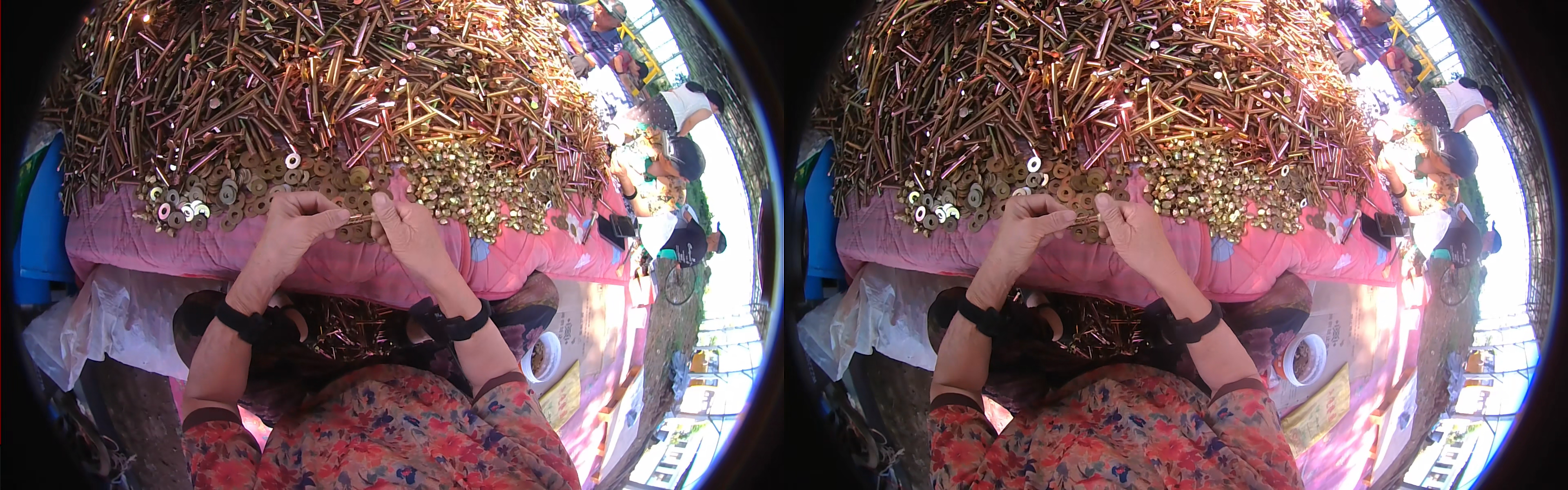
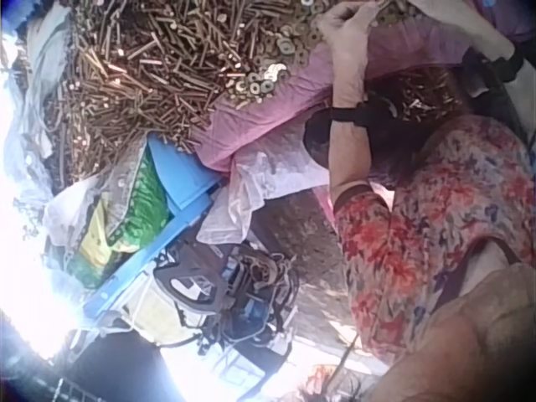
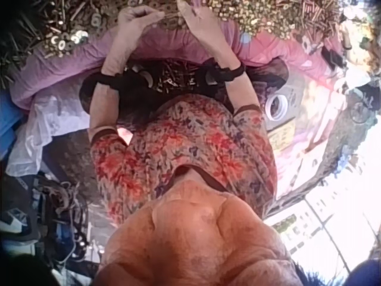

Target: Sorting and assembling bolts and washers from a large pile.

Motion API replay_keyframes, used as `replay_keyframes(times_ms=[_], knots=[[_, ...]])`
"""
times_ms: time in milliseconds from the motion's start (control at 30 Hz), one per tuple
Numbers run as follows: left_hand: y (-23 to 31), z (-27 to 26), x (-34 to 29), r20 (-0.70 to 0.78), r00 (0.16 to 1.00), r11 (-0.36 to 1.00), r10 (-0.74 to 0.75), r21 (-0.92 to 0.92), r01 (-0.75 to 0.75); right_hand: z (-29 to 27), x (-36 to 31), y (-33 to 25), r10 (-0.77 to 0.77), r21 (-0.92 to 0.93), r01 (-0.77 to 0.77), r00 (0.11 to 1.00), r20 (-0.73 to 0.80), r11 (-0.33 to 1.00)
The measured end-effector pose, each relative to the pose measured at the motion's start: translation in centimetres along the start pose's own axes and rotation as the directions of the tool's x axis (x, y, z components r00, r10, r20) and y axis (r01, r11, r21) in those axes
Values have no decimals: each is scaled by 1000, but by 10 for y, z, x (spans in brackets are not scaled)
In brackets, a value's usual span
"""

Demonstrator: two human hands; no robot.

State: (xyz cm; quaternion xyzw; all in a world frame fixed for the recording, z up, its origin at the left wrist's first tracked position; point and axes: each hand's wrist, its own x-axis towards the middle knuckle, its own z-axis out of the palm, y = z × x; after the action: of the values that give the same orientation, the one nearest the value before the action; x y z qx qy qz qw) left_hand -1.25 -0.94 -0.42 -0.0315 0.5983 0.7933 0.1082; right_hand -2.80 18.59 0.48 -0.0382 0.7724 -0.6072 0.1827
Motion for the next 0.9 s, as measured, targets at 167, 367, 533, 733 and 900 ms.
replay_keyframes(times_ms=[167,367,533,733,900], knots=[[8,6,1,8,999,999,-36,-14,36,-4,1,5,-367,-269,329,925,-101,905],[3,4,5,3,999,998,-32,-58,32,-3,-2,1,-407,-267,369,907,-104,890],[11,0,2,87,996,985,29,166,-43,-4,-5,-5,-57,152,55,998,9,987],[29,-10,18,22,983,884,184,434,-175,-12,27,-8,-404,-495,329,913,-50,805],[33,-43,60,-257,718,514,647,842,-162,0,56,-23,-438,-598,291,892,-113,747]])
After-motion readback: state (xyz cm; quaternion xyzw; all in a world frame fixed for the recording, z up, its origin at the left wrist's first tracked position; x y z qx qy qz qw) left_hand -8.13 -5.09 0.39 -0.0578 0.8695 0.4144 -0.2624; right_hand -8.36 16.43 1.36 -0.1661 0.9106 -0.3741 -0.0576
